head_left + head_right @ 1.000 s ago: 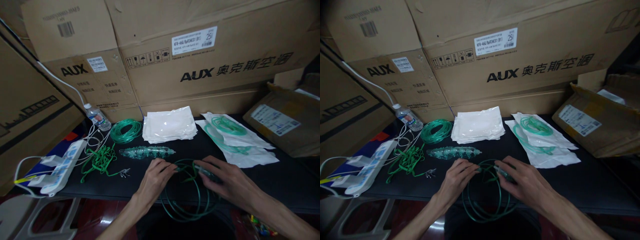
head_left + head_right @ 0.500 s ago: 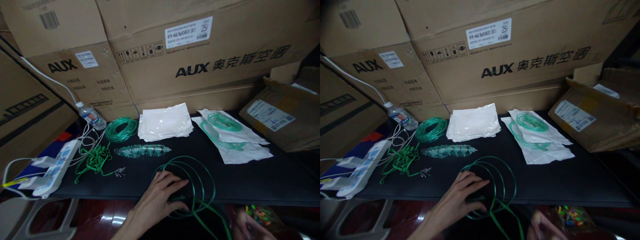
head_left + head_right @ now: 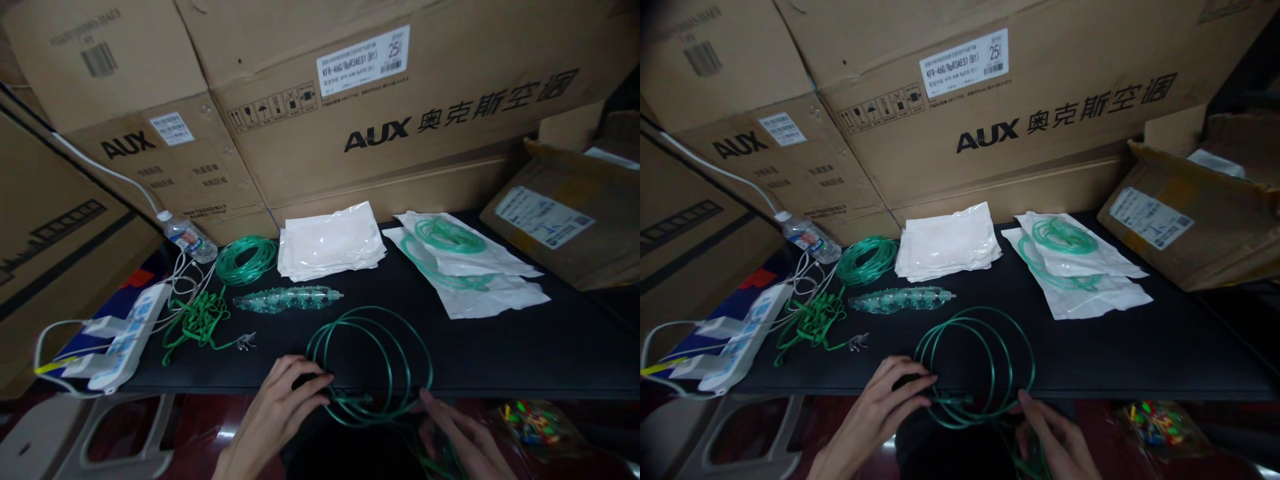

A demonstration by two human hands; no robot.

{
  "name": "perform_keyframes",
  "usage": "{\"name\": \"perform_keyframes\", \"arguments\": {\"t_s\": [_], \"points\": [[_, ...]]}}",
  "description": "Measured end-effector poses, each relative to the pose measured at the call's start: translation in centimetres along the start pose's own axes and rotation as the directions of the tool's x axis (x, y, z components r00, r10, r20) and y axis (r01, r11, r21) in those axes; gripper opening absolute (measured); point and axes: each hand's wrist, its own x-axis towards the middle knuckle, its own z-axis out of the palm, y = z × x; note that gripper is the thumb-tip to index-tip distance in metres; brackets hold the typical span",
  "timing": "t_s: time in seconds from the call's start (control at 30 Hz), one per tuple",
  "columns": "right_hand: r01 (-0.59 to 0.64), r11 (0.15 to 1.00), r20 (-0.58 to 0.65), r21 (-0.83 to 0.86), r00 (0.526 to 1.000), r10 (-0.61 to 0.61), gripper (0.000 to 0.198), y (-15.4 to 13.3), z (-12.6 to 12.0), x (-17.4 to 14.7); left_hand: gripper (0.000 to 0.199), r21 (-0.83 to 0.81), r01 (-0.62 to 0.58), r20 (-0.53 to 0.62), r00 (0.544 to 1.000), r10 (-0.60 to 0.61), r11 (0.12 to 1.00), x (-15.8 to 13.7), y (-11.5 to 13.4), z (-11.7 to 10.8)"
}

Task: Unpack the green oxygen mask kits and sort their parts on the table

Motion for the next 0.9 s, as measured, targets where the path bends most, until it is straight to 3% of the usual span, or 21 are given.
{"name": "perform_keyframes", "arguments": {"t_s": [0.17, 0.3, 0.47, 0.7, 0.9], "points": [[-0.023, 1.000, -0.002, 0.015, 1.000, 0.023, 0.067, 0.2, 0.9, -0.2, 0.027, -0.020, -0.101, -0.072, 0.992, 0.099, 0.995, 0.9, -0.1, 1.2], [0.039, 0.999, 0.036, -0.018, 0.999, -0.038, 0.070, -0.2, 1.6, -0.4, 0.025, -0.102, -0.062, -0.173, 0.984, 0.044, 0.993, 1.9, 1.2, 2.4], [0.004, 1.000, 0.097, 0.021, 0.995, -0.006, 0.067, -0.3, 2.7, -0.2, 0.023, -0.115, 0.033, -0.222, 0.973, -0.058, 0.993, 3.1, 3.4, 3.5], [-0.145, 0.982, 0.168, 0.124, 0.978, 0.123, 0.075, 1.4, 4.0, 1.3, 0.028, -0.055, 0.095, -0.063, 0.993, -0.099, 0.994, 3.5, 5.1, 4.1], [-0.133, 0.978, 0.118, 0.162, 0.986, 0.115, 0.066, 2.3, 4.3, 1.2, 0.049, -0.057, 0.085, 0.082, 0.993, -0.080, 0.995, 2.9, 5.2, 3.0]]}}
